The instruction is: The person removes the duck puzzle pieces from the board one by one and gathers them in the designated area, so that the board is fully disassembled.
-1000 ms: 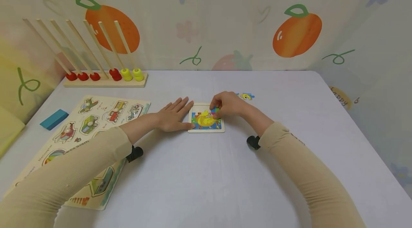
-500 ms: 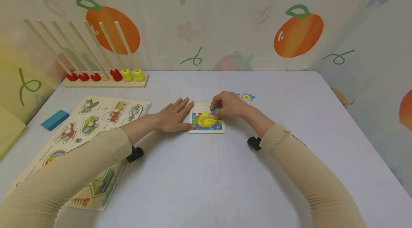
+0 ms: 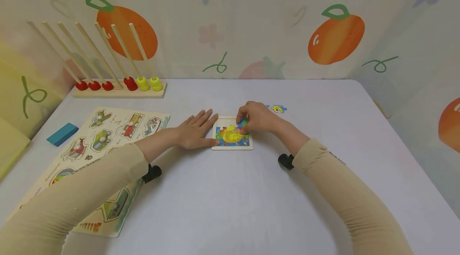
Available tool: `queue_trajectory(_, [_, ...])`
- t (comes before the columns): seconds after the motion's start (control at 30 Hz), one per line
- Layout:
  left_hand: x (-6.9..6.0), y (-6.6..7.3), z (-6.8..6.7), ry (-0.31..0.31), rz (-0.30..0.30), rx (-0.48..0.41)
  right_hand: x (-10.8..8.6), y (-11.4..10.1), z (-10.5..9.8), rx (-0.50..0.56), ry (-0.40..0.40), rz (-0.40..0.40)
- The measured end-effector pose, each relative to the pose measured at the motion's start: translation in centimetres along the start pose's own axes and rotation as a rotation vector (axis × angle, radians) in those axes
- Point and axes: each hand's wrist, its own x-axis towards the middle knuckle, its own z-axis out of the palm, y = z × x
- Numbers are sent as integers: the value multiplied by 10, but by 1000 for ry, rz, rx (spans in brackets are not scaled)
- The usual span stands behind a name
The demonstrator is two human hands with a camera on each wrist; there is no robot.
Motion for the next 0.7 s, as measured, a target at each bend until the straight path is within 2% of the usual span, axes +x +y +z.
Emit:
queue_trajectory(0.27, [6, -3, 3, -3, -25, 15, -1, -2, -1, 13, 1, 2])
queue_trajectory(0.7, [9, -5, 4, -4, -28, 16, -2, -3, -1, 13, 9, -26])
